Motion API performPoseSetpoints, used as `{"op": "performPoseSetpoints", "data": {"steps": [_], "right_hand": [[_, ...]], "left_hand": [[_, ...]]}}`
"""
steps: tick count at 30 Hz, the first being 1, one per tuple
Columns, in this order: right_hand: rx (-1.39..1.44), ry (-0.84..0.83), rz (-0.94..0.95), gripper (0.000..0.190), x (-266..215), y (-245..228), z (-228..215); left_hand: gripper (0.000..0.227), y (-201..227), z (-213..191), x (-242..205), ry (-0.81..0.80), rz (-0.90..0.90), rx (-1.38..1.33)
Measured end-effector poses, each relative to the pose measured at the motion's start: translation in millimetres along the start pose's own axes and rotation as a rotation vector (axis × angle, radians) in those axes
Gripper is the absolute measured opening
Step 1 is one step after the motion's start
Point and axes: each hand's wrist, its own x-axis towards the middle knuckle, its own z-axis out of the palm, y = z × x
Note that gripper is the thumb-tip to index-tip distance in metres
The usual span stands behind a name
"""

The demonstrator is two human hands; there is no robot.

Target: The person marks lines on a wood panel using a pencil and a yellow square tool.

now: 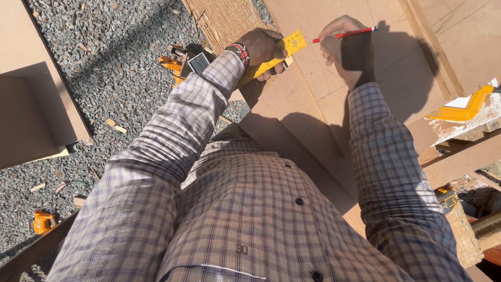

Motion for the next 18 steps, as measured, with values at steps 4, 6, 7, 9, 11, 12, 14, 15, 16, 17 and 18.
{"op": "performPoseSetpoints", "data": {"steps": [4,6,7,9,11,12,14,15,16,17,18], "right_hand": [[-0.051,-0.008,-0.005,0.010,-6,-12,0],[-0.125,-0.022,-0.037,0.007,-11,-19,1],[-0.125,-0.023,-0.037,0.007,-13,-20,1],[-0.172,-0.019,-0.066,0.009,-15,-23,1],[-0.204,-0.018,-0.053,0.008,-15,-26,1],[-0.237,-0.015,-0.039,0.007,-15,-28,2],[-0.242,-0.020,-0.066,0.006,-12,-20,1],[-0.247,-0.024,-0.093,0.005,-10,-17,1],[-0.246,-0.026,-0.092,0.005,-11,-16,2],[-0.225,-0.028,-0.125,0.007,-11,-15,3],[-0.204,-0.030,-0.158,0.009,-11,-15,3]], "left_hand": [[0.062,0,0,-2,0.001,0.010,-0.045],[0.063,0,0,0,0.003,0.012,-0.025],[0.063,-7,-2,16,0.004,0.012,-0.026],[0.049,-18,-7,47,0.093,0.157,0.405],[0.052,-4,-2,12,0.047,0.085,0.192],[0.056,3,1,-5,0.000,0.013,-0.021],[0.057,3,0,0,0.001,0.016,0.018],[0.059,2,-1,2,0.001,0.017,0.058],[0.059,-5,-3,21,0.001,0.015,0.058],[0.054,-12,-5,39,0.040,0.071,0.206],[0.050,-19,-8,58,0.078,0.126,0.354]]}}
